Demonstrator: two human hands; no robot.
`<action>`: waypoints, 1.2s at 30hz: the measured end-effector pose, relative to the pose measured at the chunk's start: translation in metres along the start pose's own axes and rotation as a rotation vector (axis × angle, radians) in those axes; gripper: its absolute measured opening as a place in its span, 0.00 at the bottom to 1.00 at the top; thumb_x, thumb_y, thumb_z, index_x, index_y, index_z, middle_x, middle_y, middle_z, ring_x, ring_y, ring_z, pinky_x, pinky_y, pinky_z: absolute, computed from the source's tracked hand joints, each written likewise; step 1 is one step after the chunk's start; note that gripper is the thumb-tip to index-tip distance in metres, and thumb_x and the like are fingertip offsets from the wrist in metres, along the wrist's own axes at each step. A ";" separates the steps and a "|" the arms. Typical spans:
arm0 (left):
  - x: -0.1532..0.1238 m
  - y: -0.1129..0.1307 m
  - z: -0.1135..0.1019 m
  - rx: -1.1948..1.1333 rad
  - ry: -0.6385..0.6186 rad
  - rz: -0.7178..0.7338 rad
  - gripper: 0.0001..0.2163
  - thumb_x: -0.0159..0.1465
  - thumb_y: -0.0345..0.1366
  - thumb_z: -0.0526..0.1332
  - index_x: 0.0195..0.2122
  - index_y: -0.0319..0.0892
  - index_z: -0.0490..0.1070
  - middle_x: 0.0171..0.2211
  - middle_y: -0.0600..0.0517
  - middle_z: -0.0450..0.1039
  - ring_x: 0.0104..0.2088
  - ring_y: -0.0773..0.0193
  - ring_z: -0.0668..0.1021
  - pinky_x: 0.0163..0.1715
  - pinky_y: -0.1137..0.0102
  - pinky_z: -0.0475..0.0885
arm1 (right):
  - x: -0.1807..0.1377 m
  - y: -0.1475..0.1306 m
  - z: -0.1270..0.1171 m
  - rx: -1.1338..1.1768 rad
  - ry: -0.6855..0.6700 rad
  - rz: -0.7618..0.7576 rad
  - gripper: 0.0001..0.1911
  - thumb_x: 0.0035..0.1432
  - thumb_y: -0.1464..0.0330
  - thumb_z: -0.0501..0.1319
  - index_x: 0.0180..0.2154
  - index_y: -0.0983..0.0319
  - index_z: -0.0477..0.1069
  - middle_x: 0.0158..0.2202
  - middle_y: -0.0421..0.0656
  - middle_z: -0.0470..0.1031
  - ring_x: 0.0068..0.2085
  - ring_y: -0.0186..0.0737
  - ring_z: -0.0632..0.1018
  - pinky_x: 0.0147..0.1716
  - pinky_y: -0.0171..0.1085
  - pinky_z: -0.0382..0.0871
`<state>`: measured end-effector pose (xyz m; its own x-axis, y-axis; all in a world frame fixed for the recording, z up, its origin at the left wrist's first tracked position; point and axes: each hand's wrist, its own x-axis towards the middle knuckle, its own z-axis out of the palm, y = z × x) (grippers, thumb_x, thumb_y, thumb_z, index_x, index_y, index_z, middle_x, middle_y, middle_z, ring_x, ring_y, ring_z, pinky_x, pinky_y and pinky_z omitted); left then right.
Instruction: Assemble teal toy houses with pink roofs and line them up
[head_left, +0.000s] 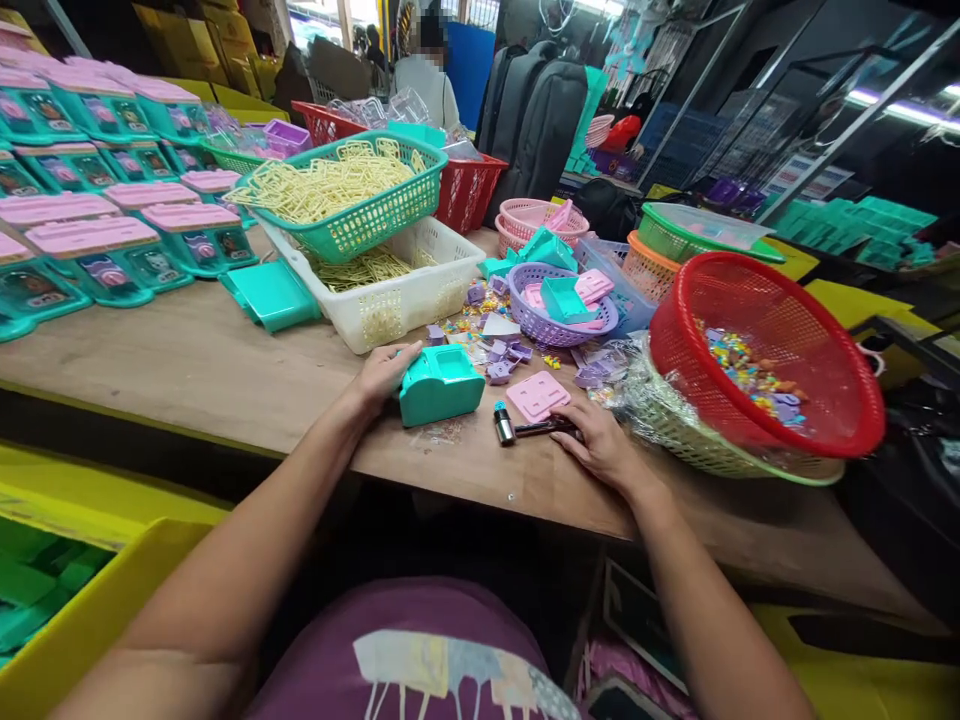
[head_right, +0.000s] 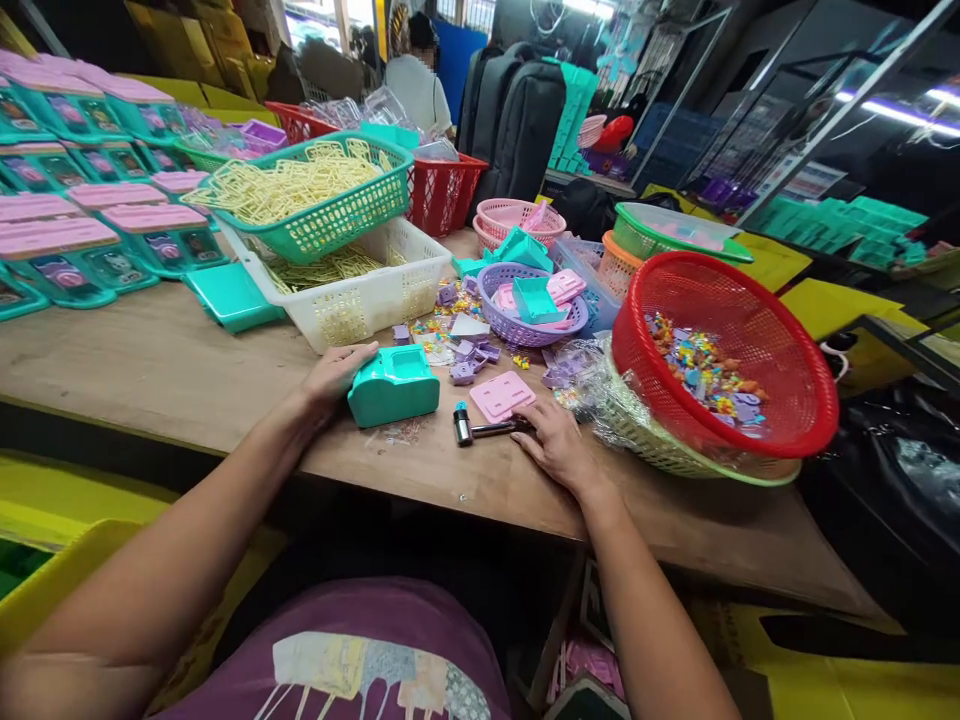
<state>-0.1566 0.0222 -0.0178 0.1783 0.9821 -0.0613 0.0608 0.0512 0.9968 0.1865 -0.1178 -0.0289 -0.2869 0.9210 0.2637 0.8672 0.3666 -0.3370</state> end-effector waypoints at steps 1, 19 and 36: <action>0.001 0.001 0.005 -0.001 0.004 0.004 0.22 0.52 0.56 0.65 0.20 0.41 0.64 0.17 0.58 0.57 0.20 0.71 0.59 0.20 0.74 0.53 | 0.001 0.004 0.003 0.018 0.007 -0.033 0.15 0.63 0.65 0.60 0.51 0.60 0.70 0.48 0.50 0.73 0.51 0.48 0.74 0.50 0.50 0.69; 0.005 -0.004 0.016 -0.061 -0.005 0.048 0.20 0.51 0.55 0.66 0.26 0.40 0.73 0.20 0.55 0.67 0.21 0.68 0.65 0.21 0.73 0.57 | 0.049 -0.054 -0.035 -0.299 0.199 -0.024 0.19 0.70 0.63 0.49 0.59 0.52 0.67 0.38 0.44 0.73 0.32 0.37 0.73 0.27 0.33 0.64; 0.009 -0.012 0.015 -0.026 0.001 0.145 0.18 0.54 0.52 0.62 0.23 0.40 0.71 0.18 0.57 0.63 0.20 0.71 0.61 0.20 0.74 0.55 | 0.072 -0.113 -0.038 -0.279 0.140 -0.198 0.21 0.70 0.65 0.50 0.62 0.52 0.65 0.38 0.46 0.74 0.36 0.39 0.73 0.34 0.35 0.68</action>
<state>-0.1413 0.0276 -0.0308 0.1819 0.9798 0.0835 0.0090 -0.0866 0.9962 0.0835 -0.0976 0.0622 -0.4188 0.8017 0.4265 0.8835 0.4683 -0.0127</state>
